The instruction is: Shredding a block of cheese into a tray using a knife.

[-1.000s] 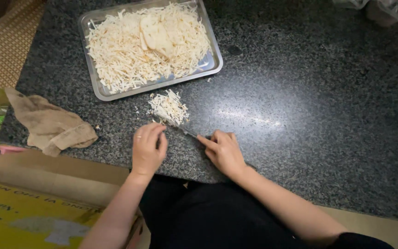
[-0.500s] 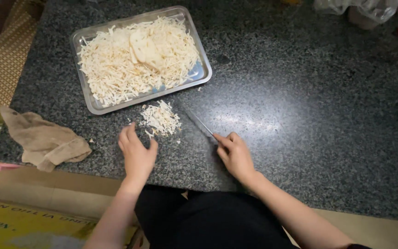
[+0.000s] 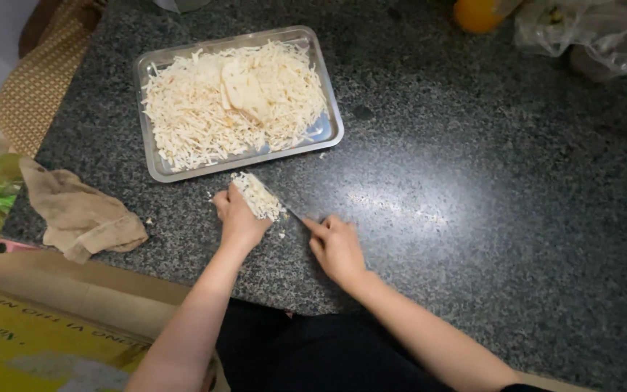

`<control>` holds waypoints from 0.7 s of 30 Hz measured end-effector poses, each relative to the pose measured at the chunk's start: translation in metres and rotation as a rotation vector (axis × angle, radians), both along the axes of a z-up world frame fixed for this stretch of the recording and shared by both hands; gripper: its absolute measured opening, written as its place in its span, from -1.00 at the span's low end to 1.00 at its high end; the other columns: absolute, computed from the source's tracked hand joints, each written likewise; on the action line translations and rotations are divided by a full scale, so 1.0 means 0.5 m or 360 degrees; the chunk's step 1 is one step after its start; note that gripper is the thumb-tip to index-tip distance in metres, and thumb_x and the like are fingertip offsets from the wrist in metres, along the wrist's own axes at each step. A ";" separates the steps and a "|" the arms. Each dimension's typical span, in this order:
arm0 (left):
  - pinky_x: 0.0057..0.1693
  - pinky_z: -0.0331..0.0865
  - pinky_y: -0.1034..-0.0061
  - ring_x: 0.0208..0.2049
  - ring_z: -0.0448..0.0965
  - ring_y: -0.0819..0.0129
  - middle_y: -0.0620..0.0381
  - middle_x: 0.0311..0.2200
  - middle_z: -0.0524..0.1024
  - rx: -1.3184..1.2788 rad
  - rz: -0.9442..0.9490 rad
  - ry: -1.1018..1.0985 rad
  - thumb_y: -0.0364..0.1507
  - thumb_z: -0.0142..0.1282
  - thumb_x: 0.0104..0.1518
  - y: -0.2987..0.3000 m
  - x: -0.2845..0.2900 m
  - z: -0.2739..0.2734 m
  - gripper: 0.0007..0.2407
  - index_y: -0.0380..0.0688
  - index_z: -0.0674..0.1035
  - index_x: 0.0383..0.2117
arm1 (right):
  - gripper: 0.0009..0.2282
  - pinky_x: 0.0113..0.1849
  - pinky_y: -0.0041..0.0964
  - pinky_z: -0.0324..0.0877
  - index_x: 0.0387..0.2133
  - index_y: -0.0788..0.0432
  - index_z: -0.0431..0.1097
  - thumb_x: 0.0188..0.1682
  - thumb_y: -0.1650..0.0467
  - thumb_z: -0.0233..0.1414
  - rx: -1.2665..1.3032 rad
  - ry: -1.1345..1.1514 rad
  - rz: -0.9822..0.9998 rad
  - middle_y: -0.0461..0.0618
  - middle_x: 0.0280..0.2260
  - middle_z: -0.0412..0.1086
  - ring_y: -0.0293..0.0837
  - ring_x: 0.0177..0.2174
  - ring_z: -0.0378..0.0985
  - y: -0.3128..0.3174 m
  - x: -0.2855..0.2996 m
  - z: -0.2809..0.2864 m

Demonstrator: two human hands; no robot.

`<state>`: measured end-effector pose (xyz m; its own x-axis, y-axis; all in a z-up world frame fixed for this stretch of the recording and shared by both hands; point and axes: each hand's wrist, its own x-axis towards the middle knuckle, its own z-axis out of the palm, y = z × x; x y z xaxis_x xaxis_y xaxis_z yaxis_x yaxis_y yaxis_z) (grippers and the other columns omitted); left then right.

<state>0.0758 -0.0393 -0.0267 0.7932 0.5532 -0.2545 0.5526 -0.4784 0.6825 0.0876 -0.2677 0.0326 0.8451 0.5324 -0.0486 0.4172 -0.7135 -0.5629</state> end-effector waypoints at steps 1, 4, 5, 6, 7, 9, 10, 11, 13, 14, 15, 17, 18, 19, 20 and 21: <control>0.38 0.13 -0.08 0.21 0.28 -0.42 -0.33 0.14 0.17 0.0005 0.0010 0.0000 -0.42 0.46 -0.32 -0.004 0.007 0.021 -0.15 -0.30 0.26 0.26 | -0.63 -0.21 0.00 0.38 0.00 -0.13 0.52 -0.12 0.39 0.08 0.0005 0.0000 0.0010 0.01 -0.42 0.37 0.15 -0.33 0.52 0.004 -0.003 -0.003; 0.34 0.28 -0.02 0.20 0.31 -0.49 -0.37 0.18 0.13 -0.0069 -0.0001 0.0055 -0.60 0.47 -0.36 -0.014 0.022 0.058 -0.04 -0.45 0.15 0.34 | -0.62 -0.19 -0.03 0.35 0.03 -0.10 0.51 -0.11 0.40 0.06 0.0067 0.0022 0.0086 0.02 -0.41 0.35 0.14 -0.29 0.52 0.012 -0.017 -0.006; 0.32 0.33 0.02 0.20 0.31 -0.50 -0.38 0.17 0.13 -0.0108 0.0019 0.0012 -0.62 0.44 -0.34 -0.014 0.022 0.054 -0.07 -0.49 0.15 0.33 | -0.62 -0.18 -0.05 0.33 0.03 -0.09 0.50 -0.10 0.40 0.06 0.0069 0.0046 0.0101 0.01 -0.41 0.35 0.12 -0.29 0.51 0.013 -0.024 -0.003; 0.30 0.38 0.06 0.20 0.31 -0.51 -0.40 0.16 0.13 -0.0148 0.0034 -0.0033 -0.65 0.40 -0.32 -0.014 0.026 0.049 -0.09 -0.53 0.15 0.32 | -0.61 -0.18 -0.07 0.31 0.04 -0.09 0.50 -0.10 0.40 0.06 0.0069 0.0067 0.0112 0.01 -0.41 0.35 0.10 -0.28 0.51 0.014 -0.029 -0.001; 0.30 0.38 0.06 0.20 0.31 -0.51 -0.40 0.16 0.13 -0.0145 0.0035 -0.0037 -0.65 0.40 -0.32 -0.018 0.023 0.059 -0.09 -0.53 0.15 0.32 | -0.61 -0.18 -0.07 0.31 0.04 -0.09 0.50 -0.10 0.40 0.06 0.0071 0.0063 0.0113 0.01 -0.41 0.35 0.10 -0.28 0.51 0.015 -0.031 -0.002; 0.23 0.44 0.15 0.16 0.36 -0.49 -0.45 0.09 0.20 -0.0187 0.0054 -0.0119 -0.69 0.33 -0.27 -0.021 0.015 0.077 -0.18 -0.61 0.21 0.28 | -0.61 -0.17 -0.09 0.28 0.06 -0.08 0.49 -0.09 0.40 0.06 0.0112 0.0086 0.0116 -0.02 -0.40 0.34 0.07 -0.27 0.51 0.018 -0.036 -0.006; 0.23 0.44 0.15 0.16 0.36 -0.49 -0.45 0.09 0.20 -0.0184 0.0056 -0.0121 -0.69 0.33 -0.27 -0.025 0.008 0.094 -0.18 -0.61 0.21 0.28 | -0.61 -0.17 -0.09 0.28 0.06 -0.08 0.49 -0.09 0.40 0.06 0.0115 0.0084 0.0118 -0.02 -0.40 0.34 0.07 -0.27 0.51 0.018 -0.038 -0.002; 0.21 0.45 0.15 0.15 0.36 -0.51 -0.51 0.09 0.21 -0.0224 0.0048 -0.0161 -0.70 0.30 -0.26 -0.027 0.001 0.110 -0.21 -0.65 0.21 0.27 | -0.61 -0.15 -0.11 0.26 0.06 -0.08 0.48 -0.09 0.39 0.06 0.0133 0.0064 0.0131 -0.04 -0.41 0.34 0.04 -0.28 0.50 0.019 -0.040 0.001; 0.18 0.47 0.14 0.13 0.36 -0.53 -0.56 0.09 0.23 -0.0263 0.0041 -0.0206 -0.71 0.27 -0.24 -0.022 -0.008 0.118 -0.23 -0.68 0.22 0.25 | -0.62 -0.14 -0.14 0.25 0.06 -0.08 0.48 -0.09 0.38 0.07 0.0152 0.0038 0.0145 -0.06 -0.42 0.33 0.01 -0.28 0.50 0.024 -0.041 0.009; 0.10 0.54 0.28 0.09 0.41 -0.44 -0.52 0.08 0.23 -0.0290 0.0073 -0.0251 -0.71 0.28 -0.27 -0.015 -0.008 0.108 -0.23 -0.66 0.24 0.25 | -0.64 -0.14 -0.14 0.25 0.03 -0.07 0.50 -0.09 0.38 0.08 0.0199 0.0000 0.0146 -0.06 -0.43 0.31 0.01 -0.30 0.50 0.027 -0.040 0.012; 0.02 0.61 0.41 0.04 0.47 -0.35 -0.47 0.08 0.23 -0.0317 0.0105 -0.0296 -0.71 0.28 -0.29 -0.008 -0.009 0.098 -0.22 -0.65 0.26 0.25 | -0.65 -0.15 -0.14 0.24 -0.01 -0.07 0.51 -0.10 0.37 0.09 0.0245 -0.0037 0.0148 -0.07 -0.45 0.30 0.01 -0.33 0.49 0.030 -0.040 0.016; 0.02 0.61 0.37 0.03 0.46 -0.41 -0.53 0.09 0.22 -0.0331 0.0108 -0.0356 -0.72 0.28 -0.27 0.008 0.008 0.155 -0.23 -0.68 0.24 0.25 | -0.64 -0.15 -0.12 0.24 0.01 -0.06 0.51 -0.10 0.37 0.09 0.0273 -0.0088 0.0161 -0.05 -0.46 0.29 0.03 -0.34 0.49 0.053 -0.018 0.035; 0.02 0.60 0.33 0.01 0.45 -0.47 -0.59 0.10 0.21 -0.0345 0.0114 -0.0407 -0.74 0.29 -0.25 0.018 0.013 0.184 -0.24 -0.72 0.22 0.24 | -0.63 -0.15 -0.10 0.24 0.03 -0.06 0.50 -0.10 0.38 0.08 0.0302 -0.0130 0.0176 -0.04 -0.46 0.28 0.04 -0.34 0.48 0.065 -0.010 0.044; 0.02 0.60 0.33 0.01 0.45 -0.47 -0.59 0.10 0.21 -0.0340 0.0117 -0.0414 -0.74 0.29 -0.25 0.041 0.029 0.199 -0.24 -0.72 0.22 0.24 | -0.63 -0.15 -0.10 0.24 0.03 -0.06 0.50 -0.10 0.38 0.08 0.0306 -0.0137 0.0181 -0.04 -0.46 0.28 0.04 -0.34 0.48 0.087 0.015 0.056; 0.02 0.60 0.30 0.02 0.45 -0.46 -0.58 0.09 0.19 -0.0300 0.0088 -0.0495 -0.73 0.28 -0.22 0.064 0.043 0.213 -0.25 -0.70 0.22 0.24 | -0.64 -0.18 -0.08 0.24 0.03 -0.04 0.50 -0.09 0.38 0.08 0.0339 -0.0214 0.0202 -0.03 -0.47 0.29 0.07 -0.36 0.48 0.108 0.037 0.069; 0.02 0.60 0.28 0.04 0.45 -0.46 -0.57 0.09 0.18 -0.0259 0.0058 -0.0576 -0.72 0.27 -0.19 0.086 0.057 0.227 -0.27 -0.69 0.22 0.24 | -0.64 -0.20 -0.05 0.23 0.03 -0.03 0.49 -0.09 0.39 0.07 0.0373 -0.0291 0.0222 -0.02 -0.47 0.29 0.09 -0.37 0.47 0.129 0.059 0.082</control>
